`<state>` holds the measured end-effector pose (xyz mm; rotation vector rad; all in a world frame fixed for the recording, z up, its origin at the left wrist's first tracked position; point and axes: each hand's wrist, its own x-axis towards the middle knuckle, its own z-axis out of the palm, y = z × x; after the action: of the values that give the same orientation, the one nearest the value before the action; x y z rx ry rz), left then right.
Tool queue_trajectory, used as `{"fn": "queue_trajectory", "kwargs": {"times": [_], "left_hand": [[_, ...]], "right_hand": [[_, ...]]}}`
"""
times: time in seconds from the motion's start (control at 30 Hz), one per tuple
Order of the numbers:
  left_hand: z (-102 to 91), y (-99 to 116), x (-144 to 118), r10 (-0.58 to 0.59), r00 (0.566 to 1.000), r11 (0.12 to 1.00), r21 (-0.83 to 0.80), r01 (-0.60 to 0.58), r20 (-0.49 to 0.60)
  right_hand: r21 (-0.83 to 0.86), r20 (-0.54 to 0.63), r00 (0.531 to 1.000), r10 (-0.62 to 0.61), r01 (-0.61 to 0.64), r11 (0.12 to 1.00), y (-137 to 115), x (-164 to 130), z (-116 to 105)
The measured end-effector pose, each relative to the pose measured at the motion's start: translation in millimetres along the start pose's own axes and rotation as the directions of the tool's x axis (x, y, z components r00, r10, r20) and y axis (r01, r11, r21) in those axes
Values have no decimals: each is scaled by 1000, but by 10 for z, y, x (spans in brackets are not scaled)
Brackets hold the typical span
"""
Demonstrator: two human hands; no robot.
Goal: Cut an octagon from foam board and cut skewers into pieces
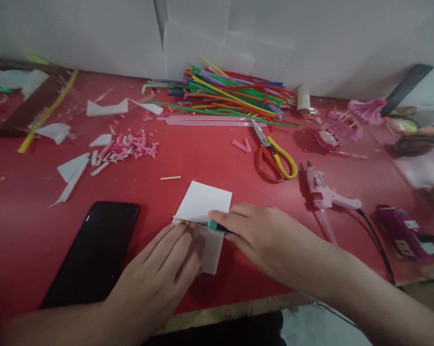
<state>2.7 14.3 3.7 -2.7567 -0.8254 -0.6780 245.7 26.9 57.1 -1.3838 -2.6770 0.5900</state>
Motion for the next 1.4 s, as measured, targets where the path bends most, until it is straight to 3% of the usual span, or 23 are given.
{"fn": "queue_trajectory", "kwargs": {"times": [0.17, 0.6, 1.03, 1.27, 1.4], "left_hand": [[-1, -8, -8, 4, 1000, 1000, -19, -3, 20], [5, -22, -3, 12, 999, 1000, -18, -11, 30], [16, -20, -9, 13, 999, 1000, -23, -13, 31], [13, -16, 3, 17, 999, 1000, -9, -17, 30], [14, -13, 15, 9, 1000, 1000, -6, -9, 14]], "right_hand": [[-79, 39, 996, -75, 78, 994, 50, 30, -54], [-251, 43, 996, -78, 86, 964, -52, 46, -17], [-236, 54, 996, -74, 84, 968, -62, 42, -1], [-218, 39, 999, 28, -19, 976, -87, 6, 22], [-239, 13, 1000, 11, -8, 971, -79, -12, 12]]}}
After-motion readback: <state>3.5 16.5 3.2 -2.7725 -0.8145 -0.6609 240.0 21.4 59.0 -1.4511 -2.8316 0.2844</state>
